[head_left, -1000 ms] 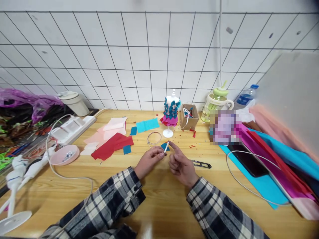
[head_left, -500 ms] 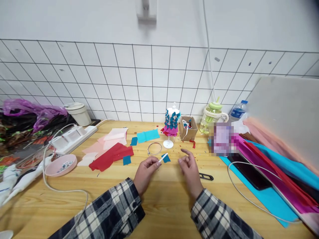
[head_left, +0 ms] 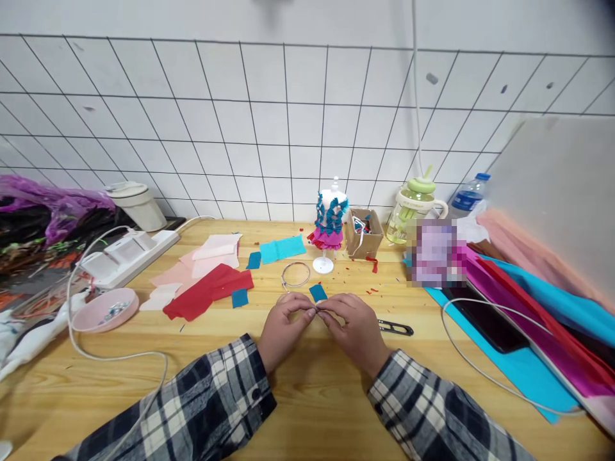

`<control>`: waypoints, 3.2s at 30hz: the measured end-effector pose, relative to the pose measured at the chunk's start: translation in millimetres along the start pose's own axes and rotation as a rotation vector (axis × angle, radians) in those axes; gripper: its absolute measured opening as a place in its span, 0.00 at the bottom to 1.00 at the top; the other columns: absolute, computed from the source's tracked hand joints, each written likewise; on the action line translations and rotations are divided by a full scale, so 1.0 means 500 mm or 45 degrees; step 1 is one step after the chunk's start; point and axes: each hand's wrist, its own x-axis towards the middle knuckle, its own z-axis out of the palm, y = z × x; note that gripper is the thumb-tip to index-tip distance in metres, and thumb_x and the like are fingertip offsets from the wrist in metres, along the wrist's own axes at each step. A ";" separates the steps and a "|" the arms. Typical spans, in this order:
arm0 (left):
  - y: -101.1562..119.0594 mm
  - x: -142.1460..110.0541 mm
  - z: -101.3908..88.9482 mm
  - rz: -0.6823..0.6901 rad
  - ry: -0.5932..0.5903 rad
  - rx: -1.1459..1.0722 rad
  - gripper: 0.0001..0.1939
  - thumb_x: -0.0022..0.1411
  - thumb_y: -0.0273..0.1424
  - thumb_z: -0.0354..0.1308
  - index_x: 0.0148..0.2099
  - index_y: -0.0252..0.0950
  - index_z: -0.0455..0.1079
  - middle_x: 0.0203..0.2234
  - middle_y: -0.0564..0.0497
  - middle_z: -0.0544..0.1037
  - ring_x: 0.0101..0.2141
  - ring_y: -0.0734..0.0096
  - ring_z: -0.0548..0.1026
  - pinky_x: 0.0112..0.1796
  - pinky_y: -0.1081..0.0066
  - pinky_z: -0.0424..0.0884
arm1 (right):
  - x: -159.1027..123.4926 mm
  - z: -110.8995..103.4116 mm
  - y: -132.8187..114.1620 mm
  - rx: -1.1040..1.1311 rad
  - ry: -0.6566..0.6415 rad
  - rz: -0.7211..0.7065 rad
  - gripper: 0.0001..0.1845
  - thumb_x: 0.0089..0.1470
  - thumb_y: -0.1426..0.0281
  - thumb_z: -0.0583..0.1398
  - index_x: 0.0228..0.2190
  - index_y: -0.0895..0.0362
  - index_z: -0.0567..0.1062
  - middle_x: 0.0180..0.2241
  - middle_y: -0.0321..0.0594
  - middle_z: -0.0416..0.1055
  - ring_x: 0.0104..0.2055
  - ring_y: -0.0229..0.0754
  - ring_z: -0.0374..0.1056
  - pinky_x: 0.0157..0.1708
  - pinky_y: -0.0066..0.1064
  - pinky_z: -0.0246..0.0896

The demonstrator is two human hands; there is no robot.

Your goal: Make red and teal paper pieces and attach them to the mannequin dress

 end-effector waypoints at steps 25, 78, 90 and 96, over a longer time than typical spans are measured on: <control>-0.027 0.003 -0.011 -0.103 0.429 -0.646 0.11 0.60 0.31 0.58 0.46 0.40 0.70 0.31 0.55 0.69 0.34 0.74 0.66 0.39 0.75 0.62 | 0.004 -0.006 0.028 -0.016 -0.317 0.351 0.10 0.53 0.71 0.58 0.37 0.52 0.77 0.33 0.38 0.73 0.36 0.41 0.65 0.37 0.32 0.58; 0.031 -0.015 0.011 -0.323 -0.283 -0.841 0.18 0.59 0.37 0.57 0.50 0.39 0.75 0.59 0.47 0.66 0.60 0.55 0.59 0.57 0.58 0.56 | 0.004 -0.029 -0.021 -0.039 0.106 0.296 0.09 0.55 0.66 0.57 0.32 0.54 0.77 0.29 0.39 0.74 0.26 0.37 0.65 0.29 0.30 0.58; 0.018 0.002 0.011 -0.480 0.068 -0.501 0.12 0.47 0.38 0.67 0.32 0.35 0.78 0.28 0.48 0.81 0.31 0.66 0.76 0.35 0.68 0.72 | -0.008 0.008 -0.046 0.454 0.036 0.560 0.10 0.55 0.67 0.58 0.34 0.52 0.80 0.31 0.39 0.76 0.30 0.40 0.70 0.29 0.30 0.63; 0.018 -0.002 0.020 -0.690 0.134 -0.815 0.12 0.47 0.35 0.67 0.33 0.33 0.75 0.29 0.48 0.80 0.34 0.67 0.78 0.30 0.74 0.71 | -0.011 0.000 -0.045 0.257 0.057 0.336 0.12 0.58 0.68 0.56 0.39 0.51 0.79 0.35 0.39 0.78 0.36 0.41 0.72 0.37 0.31 0.65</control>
